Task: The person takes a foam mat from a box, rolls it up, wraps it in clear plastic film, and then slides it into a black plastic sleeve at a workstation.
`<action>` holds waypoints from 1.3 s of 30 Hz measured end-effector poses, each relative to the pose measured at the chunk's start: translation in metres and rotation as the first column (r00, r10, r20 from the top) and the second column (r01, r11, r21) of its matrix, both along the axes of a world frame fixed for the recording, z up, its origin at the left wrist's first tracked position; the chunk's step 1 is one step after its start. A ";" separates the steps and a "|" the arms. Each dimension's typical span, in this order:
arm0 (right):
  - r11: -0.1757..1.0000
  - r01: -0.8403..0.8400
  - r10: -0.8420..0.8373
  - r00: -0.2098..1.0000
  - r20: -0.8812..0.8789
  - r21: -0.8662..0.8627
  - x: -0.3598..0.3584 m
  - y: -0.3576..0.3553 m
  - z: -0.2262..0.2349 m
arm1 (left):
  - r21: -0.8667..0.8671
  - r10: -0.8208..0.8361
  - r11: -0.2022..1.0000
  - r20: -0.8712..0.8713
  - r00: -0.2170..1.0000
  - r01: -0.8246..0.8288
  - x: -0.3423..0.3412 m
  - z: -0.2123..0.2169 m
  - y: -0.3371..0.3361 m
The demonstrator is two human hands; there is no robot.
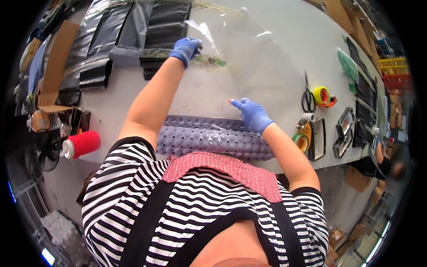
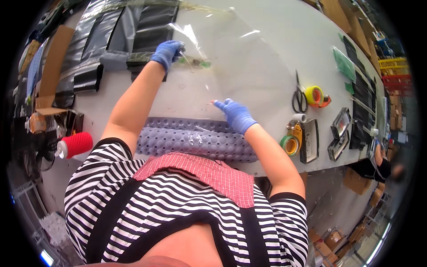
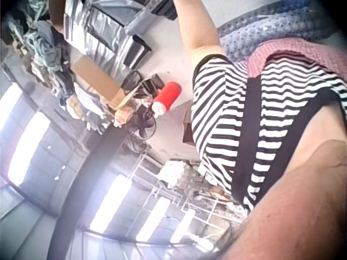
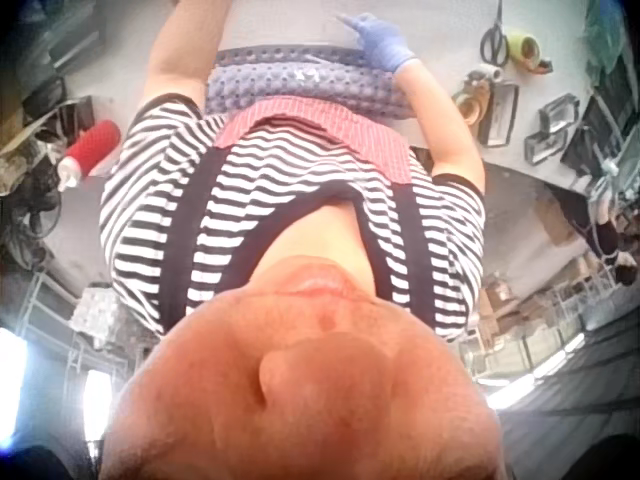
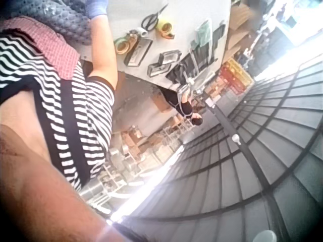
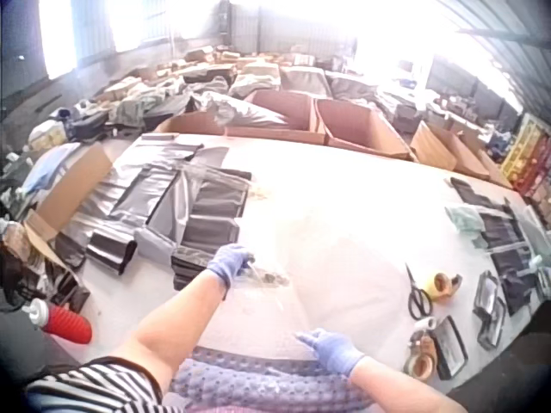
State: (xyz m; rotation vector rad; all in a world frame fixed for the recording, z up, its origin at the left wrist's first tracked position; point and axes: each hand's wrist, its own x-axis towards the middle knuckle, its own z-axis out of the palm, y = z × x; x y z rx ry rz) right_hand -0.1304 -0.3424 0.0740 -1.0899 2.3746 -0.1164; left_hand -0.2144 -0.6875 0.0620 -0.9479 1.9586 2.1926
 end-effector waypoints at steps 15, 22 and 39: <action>0.921 -0.022 -0.065 0.976 -0.209 -0.389 -0.004 0.099 -0.025 | 0.294 0.267 0.908 0.141 0.953 -0.297 0.217 -0.012 -0.080; 0.933 0.049 -0.153 0.951 -0.269 -0.357 -0.004 0.121 -0.035 | 0.291 0.189 0.920 0.253 0.949 -0.261 0.251 -0.017 -0.088; 0.733 0.680 -0.666 0.722 -0.188 0.016 0.006 0.108 -0.001 | 0.175 0.147 0.967 0.204 0.968 -0.184 0.280 -0.039 -0.068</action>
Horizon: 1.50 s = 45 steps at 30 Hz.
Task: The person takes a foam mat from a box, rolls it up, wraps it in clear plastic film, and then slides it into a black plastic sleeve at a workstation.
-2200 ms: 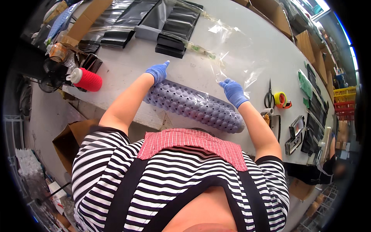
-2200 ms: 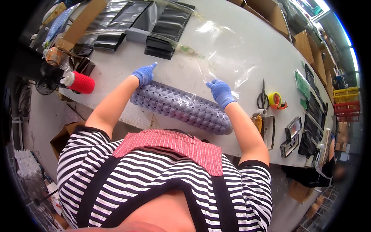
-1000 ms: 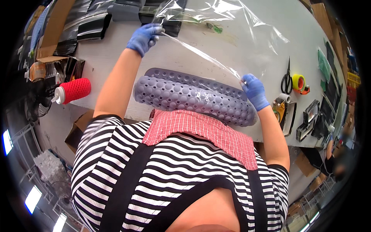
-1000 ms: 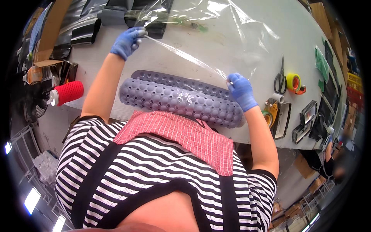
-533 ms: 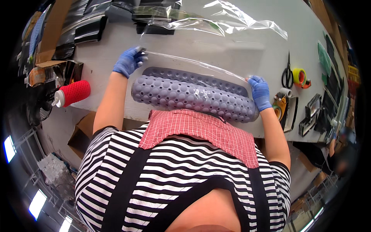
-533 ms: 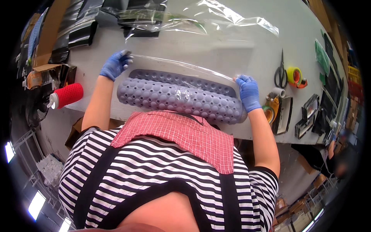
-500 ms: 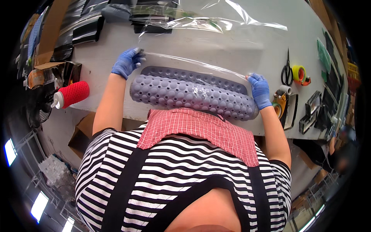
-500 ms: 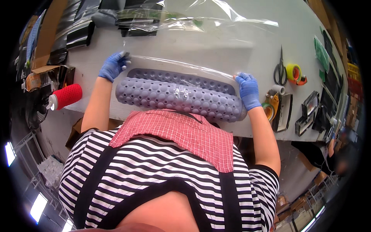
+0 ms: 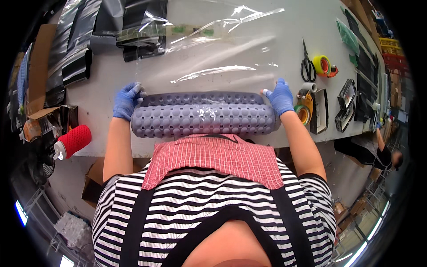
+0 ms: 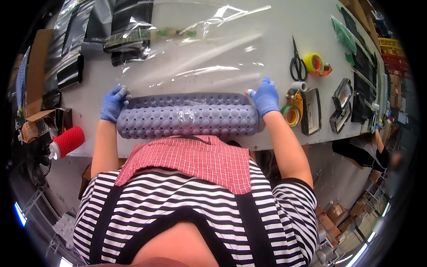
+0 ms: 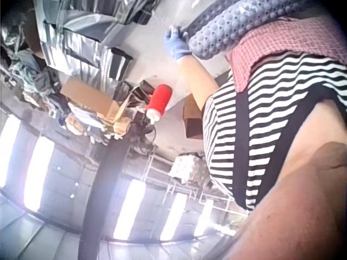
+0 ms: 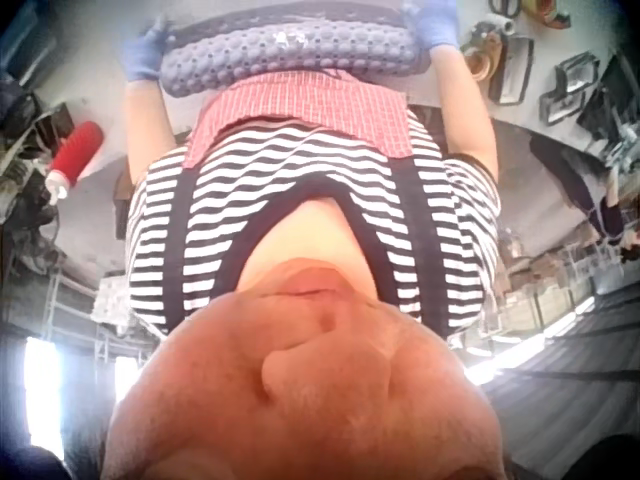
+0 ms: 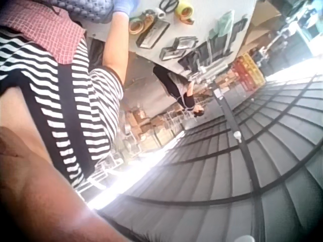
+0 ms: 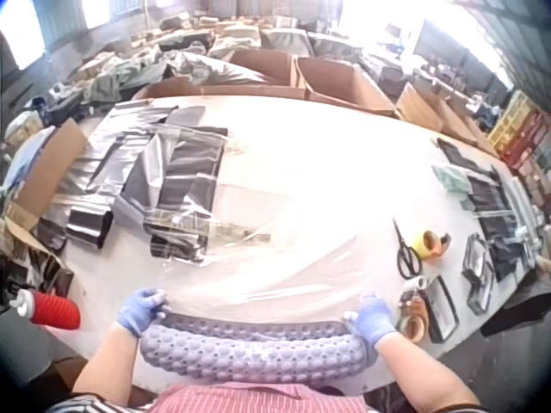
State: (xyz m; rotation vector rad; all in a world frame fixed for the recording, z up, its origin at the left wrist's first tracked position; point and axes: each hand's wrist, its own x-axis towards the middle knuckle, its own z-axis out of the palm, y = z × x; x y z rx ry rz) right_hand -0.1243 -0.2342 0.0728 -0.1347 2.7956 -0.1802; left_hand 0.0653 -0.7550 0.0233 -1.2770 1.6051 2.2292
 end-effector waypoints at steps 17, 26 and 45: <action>0.752 0.380 -0.147 0.894 0.424 -0.539 -0.005 0.053 -0.036 | -0.261 -0.252 0.928 0.088 0.964 0.266 0.021 0.014 -0.009; 0.744 0.318 -0.071 0.912 0.404 -0.588 0.017 0.080 -0.049 | -0.532 -0.415 0.744 0.107 0.904 0.404 0.053 -0.007 -0.016; 0.648 0.341 -0.177 0.937 0.301 -0.681 0.060 0.120 -0.080 | -0.542 -0.337 0.752 0.173 0.925 0.376 0.076 -0.013 -0.006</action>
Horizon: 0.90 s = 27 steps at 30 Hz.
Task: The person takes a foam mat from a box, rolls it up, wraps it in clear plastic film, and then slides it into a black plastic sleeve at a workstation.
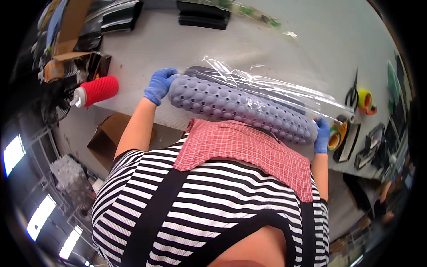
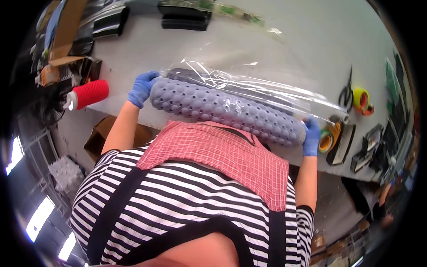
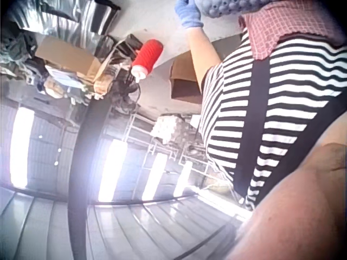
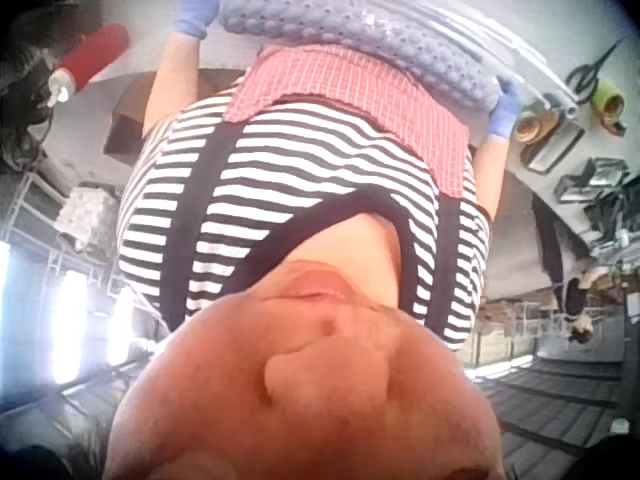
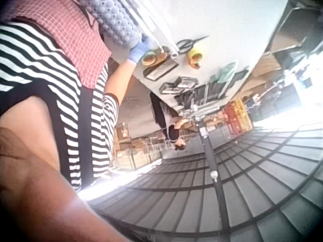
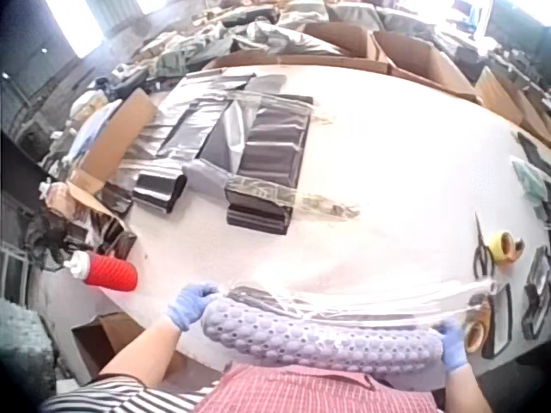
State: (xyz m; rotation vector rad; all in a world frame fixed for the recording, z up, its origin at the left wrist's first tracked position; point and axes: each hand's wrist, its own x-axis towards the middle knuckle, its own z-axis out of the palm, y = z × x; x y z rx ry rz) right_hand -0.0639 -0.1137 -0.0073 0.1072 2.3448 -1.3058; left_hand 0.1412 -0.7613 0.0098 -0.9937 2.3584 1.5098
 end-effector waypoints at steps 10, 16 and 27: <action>0.949 0.221 -0.157 0.950 0.271 -0.226 0.008 0.001 0.013 | 0.203 0.013 0.979 -0.001 1.000 -0.012 0.019 0.023 0.004; 0.781 0.414 -0.074 0.804 0.590 -0.468 0.010 0.026 0.014 | 0.644 0.032 0.764 0.033 0.999 -0.046 0.023 0.038 -0.009; 0.916 0.095 0.079 0.910 0.407 -0.390 0.028 -0.022 0.072 | 0.556 -0.082 0.829 0.010 0.997 0.063 0.024 0.062 0.020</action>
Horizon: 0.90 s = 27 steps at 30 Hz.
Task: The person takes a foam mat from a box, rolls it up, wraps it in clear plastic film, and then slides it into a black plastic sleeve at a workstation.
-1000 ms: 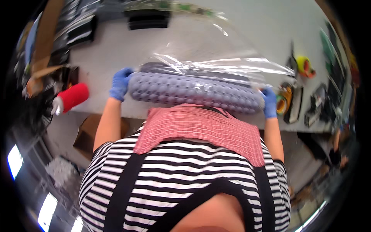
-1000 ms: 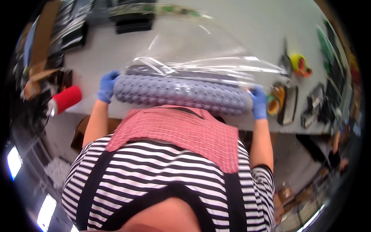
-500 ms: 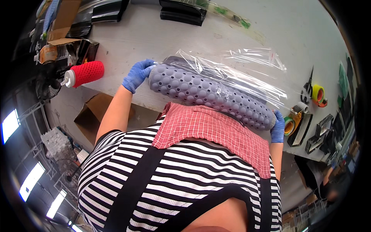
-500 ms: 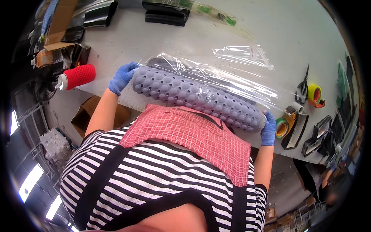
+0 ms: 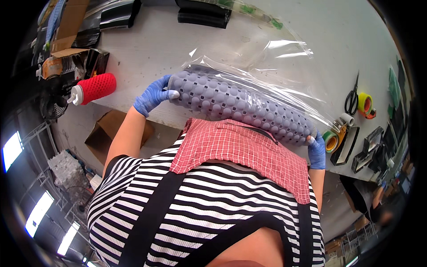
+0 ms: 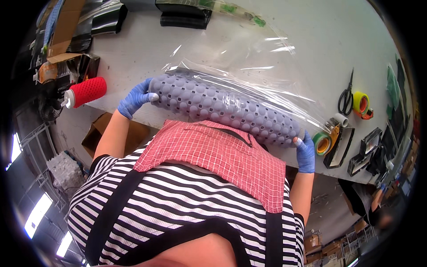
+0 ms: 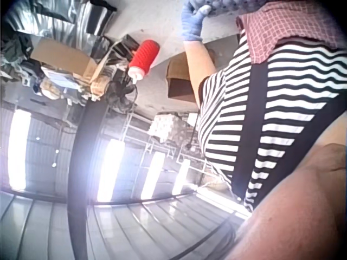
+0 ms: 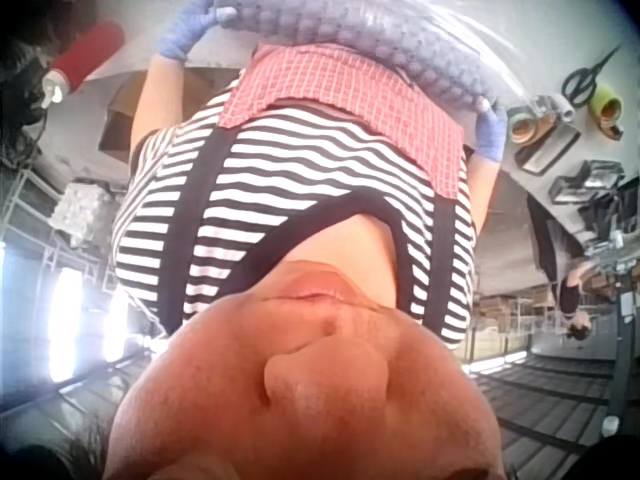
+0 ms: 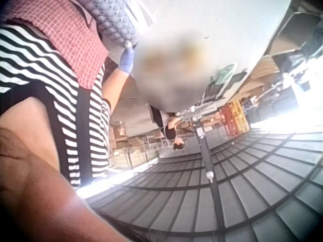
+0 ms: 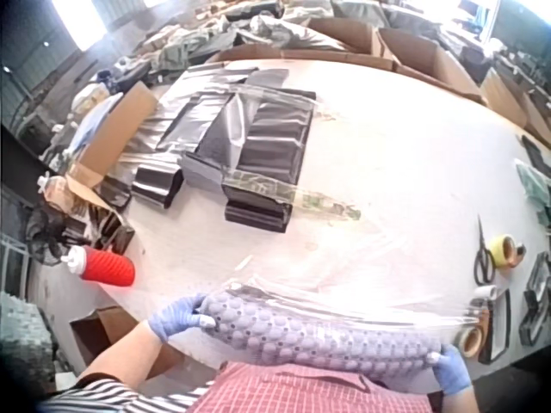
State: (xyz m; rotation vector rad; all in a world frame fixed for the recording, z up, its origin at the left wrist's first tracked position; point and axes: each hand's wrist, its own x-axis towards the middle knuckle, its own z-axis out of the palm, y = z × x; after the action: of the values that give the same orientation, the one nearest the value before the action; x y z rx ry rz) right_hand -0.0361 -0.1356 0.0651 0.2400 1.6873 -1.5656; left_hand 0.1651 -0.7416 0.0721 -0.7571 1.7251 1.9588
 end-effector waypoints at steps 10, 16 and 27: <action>0.769 0.303 0.095 0.816 -0.570 0.563 -0.022 -0.038 0.005 | -0.184 0.120 0.979 0.181 0.976 -0.086 -0.046 0.003 0.004; 0.733 -0.137 0.681 0.140 -0.719 0.667 0.012 -0.164 0.064 | -0.135 0.141 0.984 0.210 0.967 -0.114 -0.047 -0.013 0.000; 0.338 -0.208 0.940 0.129 -0.317 0.918 -0.010 -0.215 0.052 | -0.274 0.020 0.957 0.402 0.915 0.099 -0.084 0.018 -0.003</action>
State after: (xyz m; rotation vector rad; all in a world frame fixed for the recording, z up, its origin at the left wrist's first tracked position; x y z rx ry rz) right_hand -0.0466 -0.3501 0.1176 -1.0985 2.5727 -0.0758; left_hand 0.0809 -0.7441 0.0896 -1.1272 1.7626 1.4068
